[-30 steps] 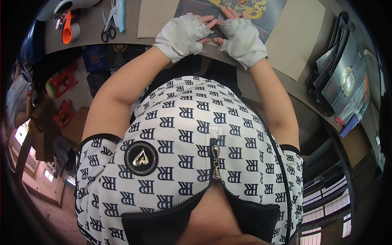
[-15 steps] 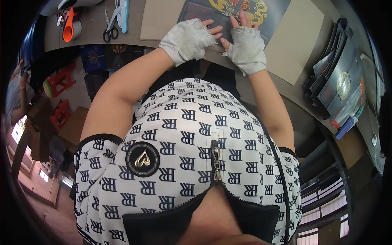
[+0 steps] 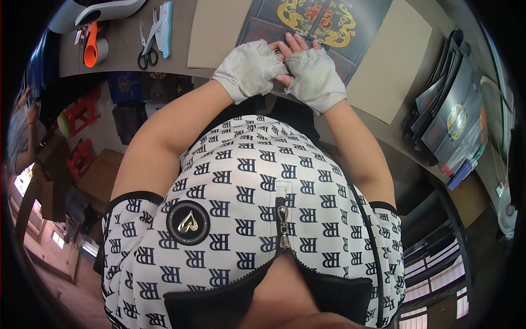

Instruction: The person folds printed cardboard packaging sheets along crease lines by hand and places them onto a stack on the table.

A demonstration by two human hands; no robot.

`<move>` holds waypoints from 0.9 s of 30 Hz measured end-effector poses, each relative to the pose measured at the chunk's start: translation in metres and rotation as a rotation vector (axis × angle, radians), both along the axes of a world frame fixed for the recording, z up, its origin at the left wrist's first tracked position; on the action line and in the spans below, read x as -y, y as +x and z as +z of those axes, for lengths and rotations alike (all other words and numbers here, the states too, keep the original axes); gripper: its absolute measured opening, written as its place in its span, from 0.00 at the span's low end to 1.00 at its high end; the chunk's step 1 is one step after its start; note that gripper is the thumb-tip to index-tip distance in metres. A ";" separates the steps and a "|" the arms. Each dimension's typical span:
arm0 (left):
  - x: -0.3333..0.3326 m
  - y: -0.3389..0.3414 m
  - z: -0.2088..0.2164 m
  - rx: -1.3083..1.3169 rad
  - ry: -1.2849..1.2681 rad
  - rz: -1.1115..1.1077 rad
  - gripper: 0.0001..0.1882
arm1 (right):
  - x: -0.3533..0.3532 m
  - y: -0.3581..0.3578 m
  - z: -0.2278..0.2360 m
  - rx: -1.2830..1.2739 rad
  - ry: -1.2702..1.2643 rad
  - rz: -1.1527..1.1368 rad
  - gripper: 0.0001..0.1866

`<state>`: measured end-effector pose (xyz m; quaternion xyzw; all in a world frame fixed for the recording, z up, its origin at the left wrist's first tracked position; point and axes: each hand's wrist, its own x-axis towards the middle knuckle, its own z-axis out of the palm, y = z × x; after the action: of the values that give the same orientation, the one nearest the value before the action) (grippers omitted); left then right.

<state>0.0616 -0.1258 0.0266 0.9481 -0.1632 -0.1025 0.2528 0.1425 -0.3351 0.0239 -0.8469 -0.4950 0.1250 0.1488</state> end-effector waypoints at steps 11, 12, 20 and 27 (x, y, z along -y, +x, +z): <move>0.009 -0.004 0.002 0.096 0.074 -0.160 0.37 | -0.038 0.119 0.040 0.039 -0.165 -0.057 0.34; 0.011 -0.002 0.007 0.072 0.084 -0.159 0.37 | -0.038 0.130 0.035 0.141 -0.192 -0.074 0.40; 0.021 -0.003 0.006 0.101 0.111 -0.161 0.34 | 0.002 0.055 0.030 0.127 -0.222 -0.201 0.38; 0.024 0.000 -0.009 0.135 0.123 -0.149 0.32 | 0.071 -0.037 0.007 0.018 -0.210 -0.319 0.41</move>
<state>0.0620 -0.1501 0.0177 0.9518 -0.2432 -0.0666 0.1744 0.1051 -0.4057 0.0309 -0.9266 -0.3399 0.1433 0.0733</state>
